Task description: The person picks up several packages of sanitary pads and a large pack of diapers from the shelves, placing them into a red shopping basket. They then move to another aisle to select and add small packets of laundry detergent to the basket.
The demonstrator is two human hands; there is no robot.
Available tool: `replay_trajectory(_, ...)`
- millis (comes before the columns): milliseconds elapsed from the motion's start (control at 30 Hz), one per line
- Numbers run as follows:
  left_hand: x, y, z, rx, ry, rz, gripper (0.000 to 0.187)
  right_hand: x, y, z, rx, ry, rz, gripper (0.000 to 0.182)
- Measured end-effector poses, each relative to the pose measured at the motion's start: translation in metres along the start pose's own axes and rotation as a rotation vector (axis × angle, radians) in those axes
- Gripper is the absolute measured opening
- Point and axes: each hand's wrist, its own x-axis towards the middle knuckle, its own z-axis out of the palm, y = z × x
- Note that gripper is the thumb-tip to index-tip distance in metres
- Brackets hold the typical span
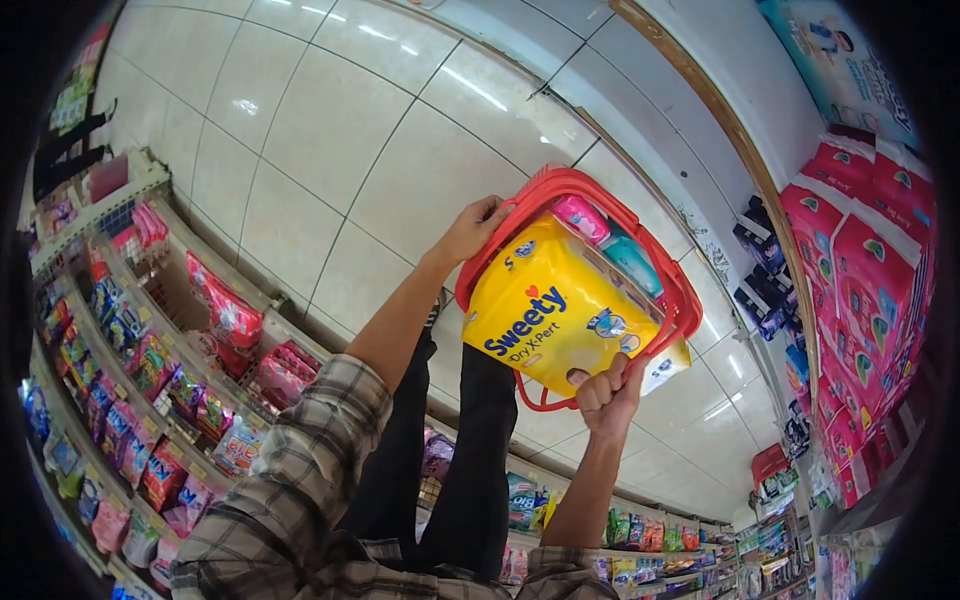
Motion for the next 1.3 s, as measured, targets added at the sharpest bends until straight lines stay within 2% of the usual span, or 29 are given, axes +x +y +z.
replay_trajectory(167,0.0,-0.04,-0.007,-0.116,-0.012,-0.121,0.045,-0.007,0.022,0.039,-0.221,0.237,0.024,0.052)
replay_trajectory(267,-0.008,-0.044,-0.009,-0.29,-0.069,-0.221,0.05,-0.018,0.027,0.053,-0.244,0.202,-0.006,0.054)
replay_trajectory(400,-0.013,-0.03,-0.004,-0.362,0.094,-0.075,0.054,-0.045,0.028,0.069,-0.313,0.332,-0.059,0.054)
replay_trajectory(500,-0.003,-0.046,-0.007,-0.166,0.158,-0.143,0.054,-0.06,0.02,0.073,-0.315,0.395,-0.093,0.053)
replay_trajectory(533,0.001,-0.052,-0.005,-0.097,0.269,-0.115,0.055,-0.069,0.018,0.069,-0.282,0.39,-0.1,0.053)
replay_trajectory(633,0.009,-0.038,-0.017,0.089,0.355,-0.198,0.056,-0.115,0.015,0.046,-0.198,0.418,-0.098,0.053)
replay_trajectory(667,0.01,-0.035,-0.02,0.092,0.435,-0.132,0.058,-0.132,0.01,0.04,-0.201,0.429,-0.124,0.053)
replay_trajectory(767,0.026,-0.062,-0.042,0.103,0.449,-0.1,0.058,-0.182,-0.013,0.021,-0.198,0.43,-0.195,0.052)
replay_trajectory(833,0.023,-0.048,-0.06,0.175,0.463,-0.078,0.057,-0.209,-0.031,0.007,-0.087,0.306,-0.241,0.052)
replay_trajectory(867,0.023,-0.043,-0.069,0.267,0.501,-0.029,0.057,-0.215,-0.04,0.012,-0.078,0.314,-0.257,0.052)
replay_trajectory(900,0.028,-0.045,-0.083,0.358,0.489,-0.094,0.058,-0.223,-0.046,0.01,-0.062,0.386,-0.269,0.051)
replay_trajectory(933,0.031,-0.046,-0.095,0.474,0.51,-0.067,0.054,-0.227,-0.05,0.005,-0.069,0.418,-0.28,0.05)
replay_trajectory(1000,0.048,-0.081,-0.135,0.607,0.524,0.0,0.039,-0.225,-0.054,-0.009,-0.066,0.5,-0.29,0.049)
replay_trajectory(1033,0.05,-0.078,-0.148,0.566,0.586,0.026,0.035,-0.217,-0.055,-0.014,-0.06,0.551,-0.289,0.049)
replay_trajectory(1067,0.06,-0.092,-0.17,0.63,0.631,0.071,0.032,-0.2,-0.055,-0.013,-0.074,0.664,-0.306,0.049)
replay_trajectory(1100,0.073,-0.114,-0.197,0.651,0.682,0.087,0.034,-0.187,-0.055,-0.024,-0.021,0.792,-0.3,0.049)
replay_trajectory(1133,0.065,-0.092,-0.201,0.654,0.689,-0.02,0.042,-0.174,-0.055,-0.041,-0.065,0.782,-0.285,0.048)
replay_trajectory(1167,0.052,-0.059,-0.194,0.563,0.7,-0.079,0.053,-0.159,-0.055,-0.053,-0.088,0.877,-0.268,0.046)
replay_trajectory(1200,0.06,-0.091,-0.219,0.801,0.754,0.143,0.061,-0.145,-0.054,-0.074,-0.125,0.868,-0.263,0.045)
replay_trajectory(1233,0.053,-0.078,-0.215,0.784,0.698,0.132,0.06,-0.126,-0.055,-0.085,-0.12,0.884,-0.27,0.044)
replay_trajectory(1267,0.043,-0.066,-0.206,0.828,0.642,0.208,0.057,-0.112,-0.056,-0.096,-0.161,0.812,-0.28,0.045)
replay_trajectory(1300,0.032,-0.057,-0.197,0.872,0.598,0.286,0.054,-0.1,-0.059,-0.112,-0.182,0.833,-0.286,0.046)
